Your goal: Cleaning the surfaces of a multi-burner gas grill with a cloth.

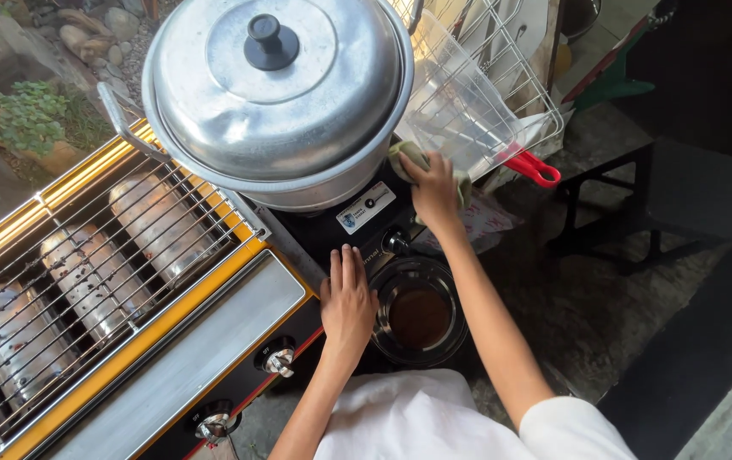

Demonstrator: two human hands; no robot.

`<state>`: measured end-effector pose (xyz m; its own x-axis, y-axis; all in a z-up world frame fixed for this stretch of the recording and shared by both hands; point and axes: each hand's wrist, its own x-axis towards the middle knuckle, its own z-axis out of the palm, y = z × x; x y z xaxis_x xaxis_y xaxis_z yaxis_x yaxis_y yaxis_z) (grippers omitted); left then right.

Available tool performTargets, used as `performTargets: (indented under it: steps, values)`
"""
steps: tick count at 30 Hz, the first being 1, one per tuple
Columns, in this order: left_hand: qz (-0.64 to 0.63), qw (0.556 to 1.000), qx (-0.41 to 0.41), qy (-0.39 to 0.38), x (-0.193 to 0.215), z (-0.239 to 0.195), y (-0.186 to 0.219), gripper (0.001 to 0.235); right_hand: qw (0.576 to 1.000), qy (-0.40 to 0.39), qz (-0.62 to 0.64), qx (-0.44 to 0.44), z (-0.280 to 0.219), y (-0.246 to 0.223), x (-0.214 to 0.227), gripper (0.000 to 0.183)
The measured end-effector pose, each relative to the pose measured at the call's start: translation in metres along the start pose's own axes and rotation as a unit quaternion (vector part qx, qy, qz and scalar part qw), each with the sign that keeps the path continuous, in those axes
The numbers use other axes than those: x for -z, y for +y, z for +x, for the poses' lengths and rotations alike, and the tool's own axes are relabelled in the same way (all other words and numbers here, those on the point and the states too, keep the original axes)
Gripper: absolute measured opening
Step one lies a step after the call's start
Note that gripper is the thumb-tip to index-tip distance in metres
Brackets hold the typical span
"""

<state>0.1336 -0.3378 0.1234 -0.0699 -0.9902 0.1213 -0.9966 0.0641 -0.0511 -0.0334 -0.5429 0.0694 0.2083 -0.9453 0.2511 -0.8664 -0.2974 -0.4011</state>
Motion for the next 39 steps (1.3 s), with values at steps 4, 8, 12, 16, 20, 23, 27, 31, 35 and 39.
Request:
performTargets:
  steps: [4,8,12,16,20,23,27,31,35,39]
  values:
    - [0.0,1.0,0.001,-0.003,0.003,0.001,0.001,0.083,0.995,0.092,0.039,0.015,-0.057,0.014,-0.028,0.066]
    - [0.008,1.0,0.001,-0.003,0.006,0.001,0.002,0.084,0.981,0.155,0.11,0.033,-0.111,0.027,-0.066,0.058]
    - [0.009,1.0,0.002,0.01,0.0,0.0,0.002,0.083,0.977,0.107,0.185,-0.005,-0.155,0.024,-0.069,0.062]
    - [0.007,1.0,0.001,0.004,0.003,0.001,0.003,0.083,0.957,0.057,0.262,-0.113,-0.204,0.044,-0.084,0.058]
    - [0.006,1.0,0.0,0.004,0.002,-0.002,0.002,0.082,0.935,0.042,0.286,-0.208,-0.244,0.063,-0.09,0.053]
    - [0.008,1.0,0.002,0.0,0.0,0.0,0.004,0.082,0.927,0.039,0.297,-0.224,-0.249,0.065,-0.073,0.055]
    - [0.011,1.0,-0.001,-0.006,-0.004,-0.001,0.003,0.084,0.911,0.032,0.32,-0.258,-0.252,0.072,-0.063,0.053]
    - [0.017,1.0,0.0,-0.01,0.0,0.0,0.007,0.083,0.907,0.032,0.325,-0.264,-0.254,0.069,-0.057,0.051]
    - [0.02,1.0,-0.002,-0.015,-0.001,0.001,0.005,0.084,0.908,0.033,0.33,-0.256,-0.256,0.068,-0.059,0.05]
    - [0.014,1.0,0.01,-0.014,-0.005,0.0,0.006,0.084,0.906,0.021,0.33,-0.264,-0.259,0.064,-0.061,0.05]
